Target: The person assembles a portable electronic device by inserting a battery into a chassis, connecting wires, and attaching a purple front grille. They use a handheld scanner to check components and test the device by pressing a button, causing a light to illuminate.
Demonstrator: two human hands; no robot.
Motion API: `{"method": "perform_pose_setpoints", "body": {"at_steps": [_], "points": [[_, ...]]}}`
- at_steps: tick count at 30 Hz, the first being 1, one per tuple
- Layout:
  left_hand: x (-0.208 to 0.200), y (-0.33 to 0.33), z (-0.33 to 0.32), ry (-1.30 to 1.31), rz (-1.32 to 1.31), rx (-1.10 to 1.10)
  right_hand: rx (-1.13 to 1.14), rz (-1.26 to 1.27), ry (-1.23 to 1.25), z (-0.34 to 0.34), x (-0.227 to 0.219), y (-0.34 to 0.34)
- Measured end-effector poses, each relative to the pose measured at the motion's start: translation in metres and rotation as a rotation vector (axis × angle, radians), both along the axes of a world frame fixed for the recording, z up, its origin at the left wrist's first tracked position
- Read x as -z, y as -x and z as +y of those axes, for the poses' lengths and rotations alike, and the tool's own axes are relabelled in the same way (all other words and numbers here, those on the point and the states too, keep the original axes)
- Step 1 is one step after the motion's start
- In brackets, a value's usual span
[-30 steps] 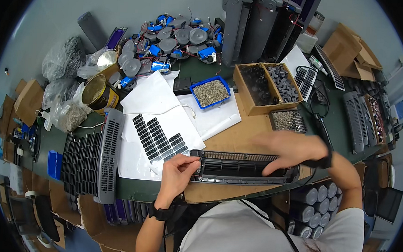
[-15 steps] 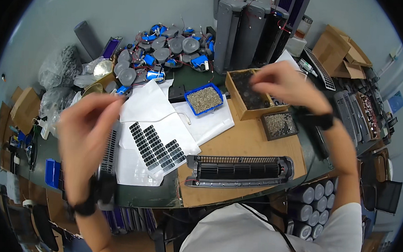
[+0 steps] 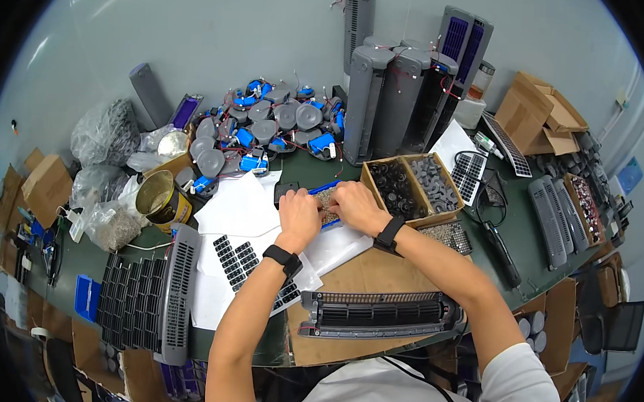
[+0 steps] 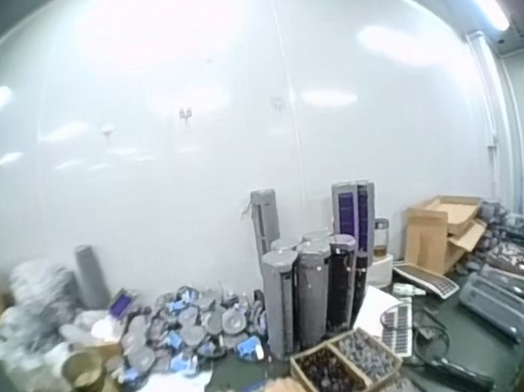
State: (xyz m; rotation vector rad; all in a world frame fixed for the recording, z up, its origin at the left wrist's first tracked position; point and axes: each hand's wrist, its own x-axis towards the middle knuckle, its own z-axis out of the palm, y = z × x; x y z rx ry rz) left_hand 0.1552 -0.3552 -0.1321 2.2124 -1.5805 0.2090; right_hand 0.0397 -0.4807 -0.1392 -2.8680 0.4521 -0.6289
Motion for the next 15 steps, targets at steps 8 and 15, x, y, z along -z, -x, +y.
{"method": "perform_pose_setpoints", "body": {"at_steps": [8,15], "points": [[0.006,-0.002,-0.004,0.096,0.157,0.003,0.022,0.021,-0.143,0.0,-0.017,0.015],[0.01,-0.006,-0.005,0.177,0.164,-0.003,0.033,-0.066,-0.077,0.001,-0.017,0.01]]}}
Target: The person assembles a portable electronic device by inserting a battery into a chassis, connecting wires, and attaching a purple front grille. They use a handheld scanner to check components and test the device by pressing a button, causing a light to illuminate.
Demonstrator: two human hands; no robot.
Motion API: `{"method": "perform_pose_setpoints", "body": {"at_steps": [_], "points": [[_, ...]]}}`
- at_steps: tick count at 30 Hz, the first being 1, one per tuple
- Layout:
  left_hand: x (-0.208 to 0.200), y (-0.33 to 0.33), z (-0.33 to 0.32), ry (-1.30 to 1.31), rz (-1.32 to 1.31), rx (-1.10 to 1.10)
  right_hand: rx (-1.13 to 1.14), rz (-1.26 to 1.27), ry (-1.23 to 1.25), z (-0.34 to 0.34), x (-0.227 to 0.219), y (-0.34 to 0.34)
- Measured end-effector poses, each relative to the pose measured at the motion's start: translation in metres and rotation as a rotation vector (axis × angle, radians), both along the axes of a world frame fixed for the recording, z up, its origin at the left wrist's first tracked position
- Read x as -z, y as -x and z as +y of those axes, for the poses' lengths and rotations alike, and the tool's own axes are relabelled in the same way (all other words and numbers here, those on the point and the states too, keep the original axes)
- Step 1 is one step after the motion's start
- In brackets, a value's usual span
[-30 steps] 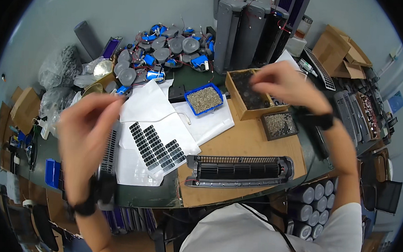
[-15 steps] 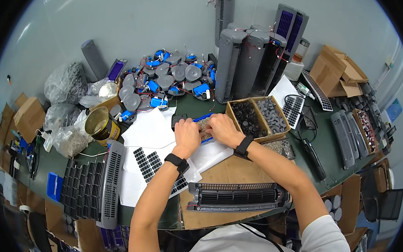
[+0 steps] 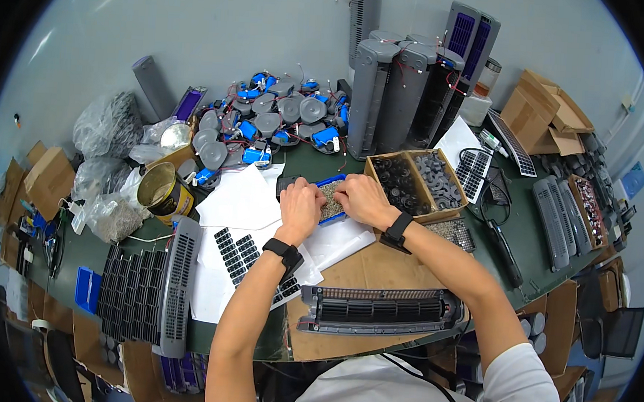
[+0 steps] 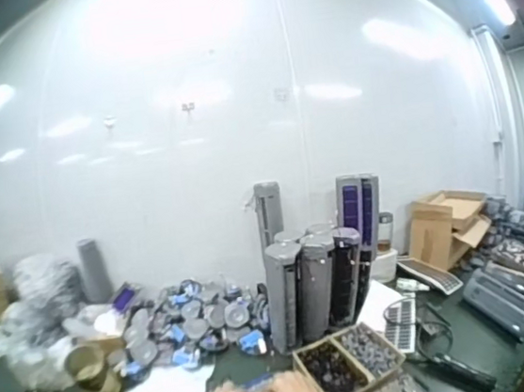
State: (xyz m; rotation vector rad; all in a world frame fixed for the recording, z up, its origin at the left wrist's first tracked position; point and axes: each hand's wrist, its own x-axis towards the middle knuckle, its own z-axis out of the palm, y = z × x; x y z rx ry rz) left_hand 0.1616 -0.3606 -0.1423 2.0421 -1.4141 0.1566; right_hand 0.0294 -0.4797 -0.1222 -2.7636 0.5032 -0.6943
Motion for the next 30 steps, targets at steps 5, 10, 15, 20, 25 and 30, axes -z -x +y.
{"method": "perform_pose_setpoints", "body": {"at_steps": [5,10,15,20,25,30], "points": [[-0.025,0.002,0.022,0.118,0.319,0.029,-0.109,-0.016,-0.276,0.011,-0.025,0.012],[-0.069,0.023,0.124,0.072,0.608,0.078,-0.611,0.091,-0.535,0.075,-0.058,0.026],[-0.056,0.054,0.198,0.061,1.04,0.015,-0.846,0.235,-0.306,0.113,-0.049,0.036],[-0.022,0.074,0.218,0.213,1.282,0.041,-0.833,0.308,-0.144,0.115,-0.028,0.039],[-0.01,0.088,0.216,0.241,1.356,0.063,-0.854,0.249,0.057,0.121,-0.026,0.039],[-0.008,0.092,0.21,0.222,1.296,0.075,-0.823,0.26,0.022,0.12,-0.025,0.043]]}}
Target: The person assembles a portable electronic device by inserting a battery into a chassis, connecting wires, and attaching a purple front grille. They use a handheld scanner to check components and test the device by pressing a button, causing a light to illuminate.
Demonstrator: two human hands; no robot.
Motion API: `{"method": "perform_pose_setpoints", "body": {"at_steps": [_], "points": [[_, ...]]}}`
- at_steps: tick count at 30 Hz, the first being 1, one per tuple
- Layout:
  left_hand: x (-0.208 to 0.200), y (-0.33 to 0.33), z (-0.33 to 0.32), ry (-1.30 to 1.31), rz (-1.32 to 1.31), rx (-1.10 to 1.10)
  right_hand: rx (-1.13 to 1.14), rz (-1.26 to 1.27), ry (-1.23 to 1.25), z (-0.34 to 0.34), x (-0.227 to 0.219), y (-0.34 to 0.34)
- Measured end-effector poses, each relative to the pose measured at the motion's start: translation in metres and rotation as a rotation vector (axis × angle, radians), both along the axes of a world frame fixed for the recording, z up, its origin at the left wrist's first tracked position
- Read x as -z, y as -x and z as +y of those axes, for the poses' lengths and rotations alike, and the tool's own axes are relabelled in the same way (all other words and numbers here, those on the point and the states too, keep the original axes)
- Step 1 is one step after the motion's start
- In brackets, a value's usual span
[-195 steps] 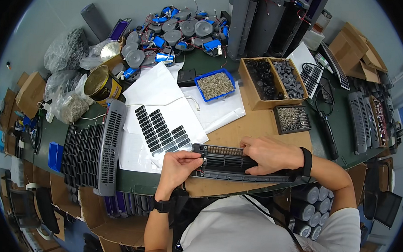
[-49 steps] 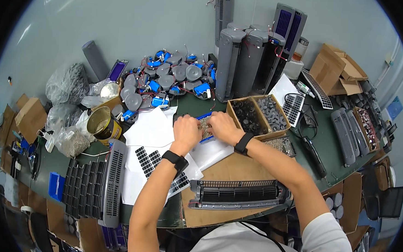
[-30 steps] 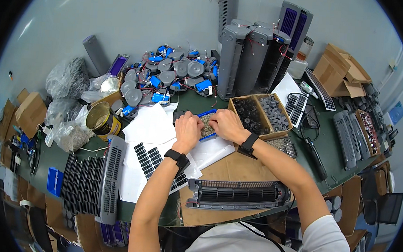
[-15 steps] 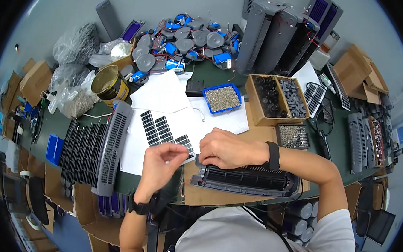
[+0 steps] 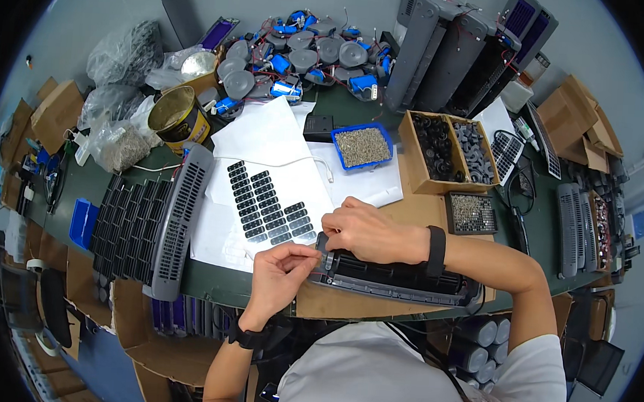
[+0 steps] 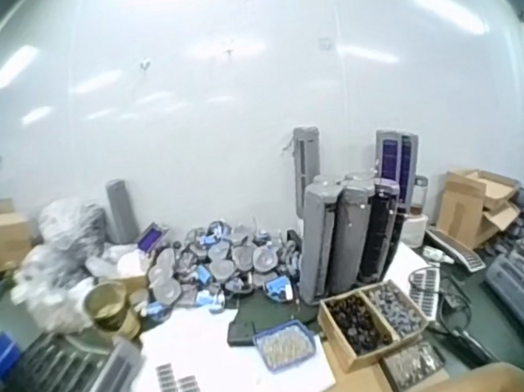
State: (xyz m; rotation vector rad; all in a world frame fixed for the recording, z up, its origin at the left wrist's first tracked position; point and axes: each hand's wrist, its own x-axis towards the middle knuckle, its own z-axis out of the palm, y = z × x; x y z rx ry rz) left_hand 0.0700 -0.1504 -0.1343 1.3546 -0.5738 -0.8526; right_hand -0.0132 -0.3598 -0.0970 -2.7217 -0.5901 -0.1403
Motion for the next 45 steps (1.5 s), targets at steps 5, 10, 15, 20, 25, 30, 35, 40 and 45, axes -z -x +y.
{"method": "perform_pose_setpoints", "body": {"at_steps": [5,10,15,20,25,30,35,40,45], "points": [[0.0,0.003,0.001,0.03,-0.049,-0.002,0.065,0.098,-0.071,-0.004,-0.003,0.004],[0.002,0.001,-0.001,0.009,-0.098,0.047,0.093,0.102,-0.103,-0.007,0.003,0.008],[0.0,-0.005,-0.002,-0.069,-0.188,0.137,0.101,0.102,-0.112,-0.006,0.001,0.01],[-0.011,-0.007,-0.007,-0.055,-0.473,0.189,0.104,0.087,-0.126,-0.007,0.002,0.013],[-0.018,-0.007,-0.009,-0.079,-0.763,0.24,0.117,0.124,-0.113,-0.008,0.002,0.015],[-0.011,-0.006,-0.008,-0.004,-0.799,0.158,0.111,0.106,-0.12,-0.007,0.003,0.015],[0.013,-0.003,-0.012,-0.017,-0.514,-0.118,0.107,0.108,-0.116,-0.008,0.004,0.016],[0.033,0.017,-0.02,-0.14,-0.235,-0.068,0.253,0.169,-0.191,-0.03,-0.035,0.034],[0.037,0.025,-0.017,-0.136,-0.256,-0.129,0.827,0.137,-0.225,-0.134,-0.076,0.125]]}}
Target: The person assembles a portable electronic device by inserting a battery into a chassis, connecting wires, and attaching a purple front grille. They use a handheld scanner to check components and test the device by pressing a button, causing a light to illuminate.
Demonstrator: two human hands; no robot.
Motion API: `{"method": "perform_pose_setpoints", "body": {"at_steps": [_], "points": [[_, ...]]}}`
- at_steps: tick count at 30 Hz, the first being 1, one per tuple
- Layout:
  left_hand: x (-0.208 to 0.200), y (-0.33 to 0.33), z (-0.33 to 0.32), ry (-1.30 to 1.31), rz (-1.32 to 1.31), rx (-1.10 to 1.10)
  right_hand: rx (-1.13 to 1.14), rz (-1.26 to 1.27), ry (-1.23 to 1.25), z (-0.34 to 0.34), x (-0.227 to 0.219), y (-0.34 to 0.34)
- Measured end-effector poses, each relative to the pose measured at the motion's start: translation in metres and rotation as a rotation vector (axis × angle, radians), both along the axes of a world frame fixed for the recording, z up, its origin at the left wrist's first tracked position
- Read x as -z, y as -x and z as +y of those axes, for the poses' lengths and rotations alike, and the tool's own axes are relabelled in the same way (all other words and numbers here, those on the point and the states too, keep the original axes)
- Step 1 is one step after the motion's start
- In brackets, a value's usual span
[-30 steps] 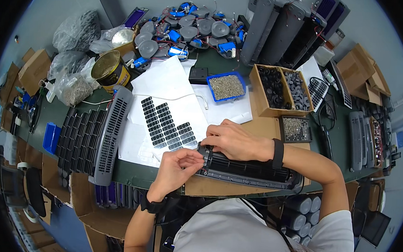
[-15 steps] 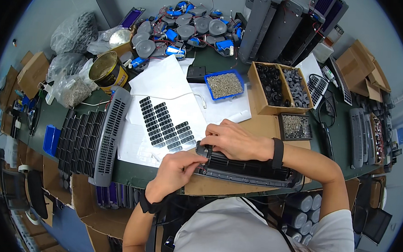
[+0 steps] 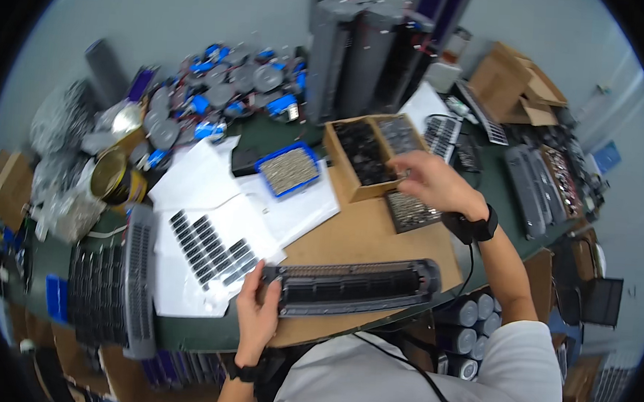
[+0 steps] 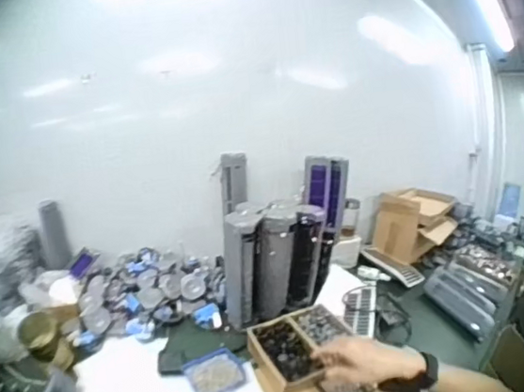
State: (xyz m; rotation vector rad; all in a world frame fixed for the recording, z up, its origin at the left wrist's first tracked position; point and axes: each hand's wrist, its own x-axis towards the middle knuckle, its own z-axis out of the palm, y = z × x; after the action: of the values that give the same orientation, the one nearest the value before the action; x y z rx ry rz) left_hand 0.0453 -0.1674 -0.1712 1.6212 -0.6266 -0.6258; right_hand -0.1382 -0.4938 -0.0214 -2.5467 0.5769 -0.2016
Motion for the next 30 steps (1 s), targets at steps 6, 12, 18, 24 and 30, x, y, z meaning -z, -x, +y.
{"method": "perform_pose_setpoints", "body": {"at_steps": [6,12,18,24,30], "points": [[-0.013,0.01,-0.011,0.021,-0.068,0.083,0.789,0.53,0.31,-0.066,0.086,0.186],[-0.002,0.031,-0.008,0.011,-0.307,0.018,0.624,0.174,0.231,-0.049,0.115,0.209],[-0.003,0.036,0.002,0.02,-0.265,0.037,0.722,-0.428,0.047,0.006,0.019,0.137],[0.005,0.036,0.0,0.019,-0.331,0.051,0.043,-1.116,-0.586,0.105,-0.049,0.039],[0.002,0.038,-0.003,0.021,-0.419,0.026,-0.115,-1.142,-1.042,0.163,0.0,-0.053]]}}
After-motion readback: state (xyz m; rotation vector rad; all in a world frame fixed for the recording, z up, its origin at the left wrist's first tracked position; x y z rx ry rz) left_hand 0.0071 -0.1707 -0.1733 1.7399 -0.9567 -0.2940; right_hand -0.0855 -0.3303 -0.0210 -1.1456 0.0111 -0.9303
